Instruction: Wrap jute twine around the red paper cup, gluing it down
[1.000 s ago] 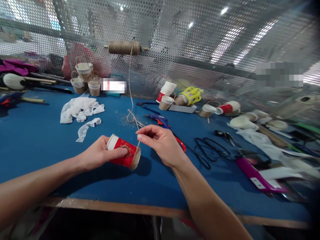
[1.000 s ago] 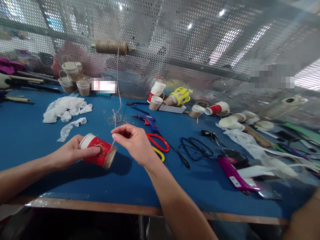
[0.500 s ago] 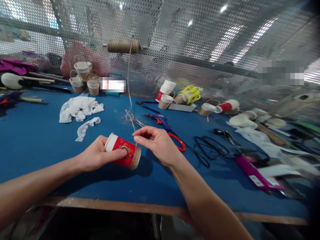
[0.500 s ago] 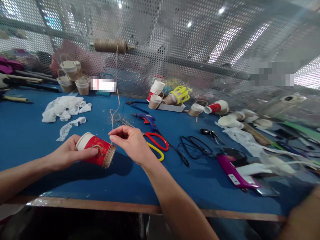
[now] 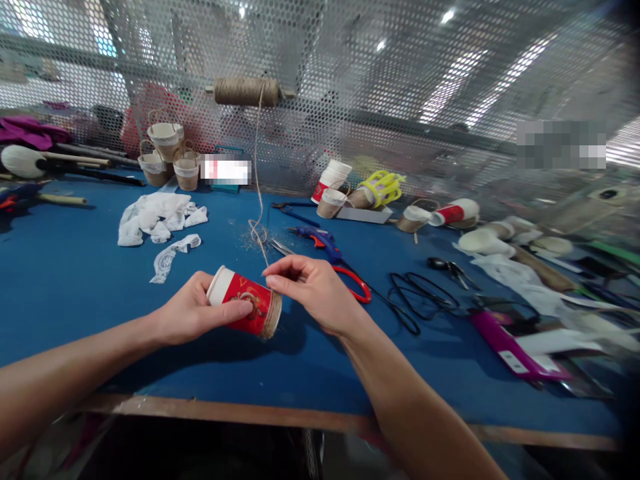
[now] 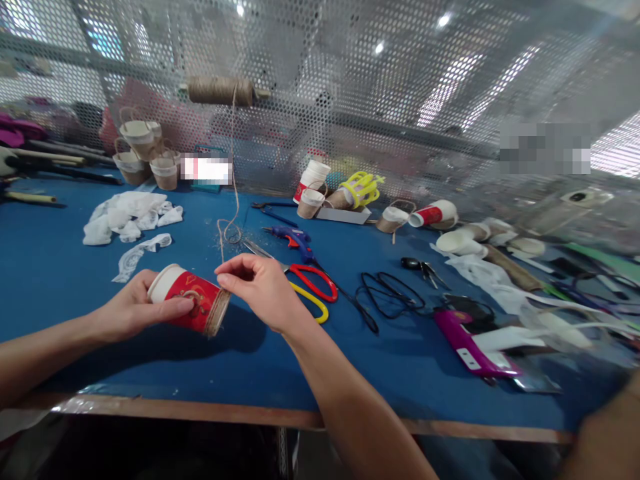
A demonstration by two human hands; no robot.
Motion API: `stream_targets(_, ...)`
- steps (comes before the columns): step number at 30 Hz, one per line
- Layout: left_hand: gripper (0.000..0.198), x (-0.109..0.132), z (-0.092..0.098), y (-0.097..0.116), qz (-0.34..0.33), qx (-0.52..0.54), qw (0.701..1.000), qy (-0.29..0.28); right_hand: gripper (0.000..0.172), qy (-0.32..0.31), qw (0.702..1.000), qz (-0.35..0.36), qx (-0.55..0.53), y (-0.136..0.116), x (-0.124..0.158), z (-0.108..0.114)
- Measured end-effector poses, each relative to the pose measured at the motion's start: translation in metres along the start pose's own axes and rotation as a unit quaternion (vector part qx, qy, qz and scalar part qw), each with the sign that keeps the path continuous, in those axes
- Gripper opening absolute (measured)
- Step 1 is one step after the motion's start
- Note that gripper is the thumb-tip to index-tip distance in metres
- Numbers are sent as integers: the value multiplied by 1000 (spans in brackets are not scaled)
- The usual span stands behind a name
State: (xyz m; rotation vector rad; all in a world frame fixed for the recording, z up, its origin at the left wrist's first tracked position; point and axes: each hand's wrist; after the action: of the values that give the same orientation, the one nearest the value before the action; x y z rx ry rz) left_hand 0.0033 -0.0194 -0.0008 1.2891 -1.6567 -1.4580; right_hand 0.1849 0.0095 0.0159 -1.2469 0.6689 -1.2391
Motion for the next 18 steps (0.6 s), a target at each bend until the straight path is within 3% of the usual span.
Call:
stream_targets(10,5,-2,0,0,6,-3,1000,18,8,4,998,-8,62,2,-2,-1)
stream_targets(15,13,-9,4,-8,-10,8,993,115,11,168,972,65,151,8,-9,4)
stream_targets(18,19,-13,7,-13,-9,-4,988,155,18,130,985,59,101,6,-5,2)
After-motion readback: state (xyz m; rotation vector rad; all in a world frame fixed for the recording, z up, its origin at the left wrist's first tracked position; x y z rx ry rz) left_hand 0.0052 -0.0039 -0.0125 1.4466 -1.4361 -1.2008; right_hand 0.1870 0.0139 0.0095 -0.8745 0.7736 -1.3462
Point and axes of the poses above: each hand's wrist, its own x-axis away from the middle knuckle, its own z-axis out of the back of the hand, y = z × x, and after that the axes turned 15 degrees about -z, right-handed
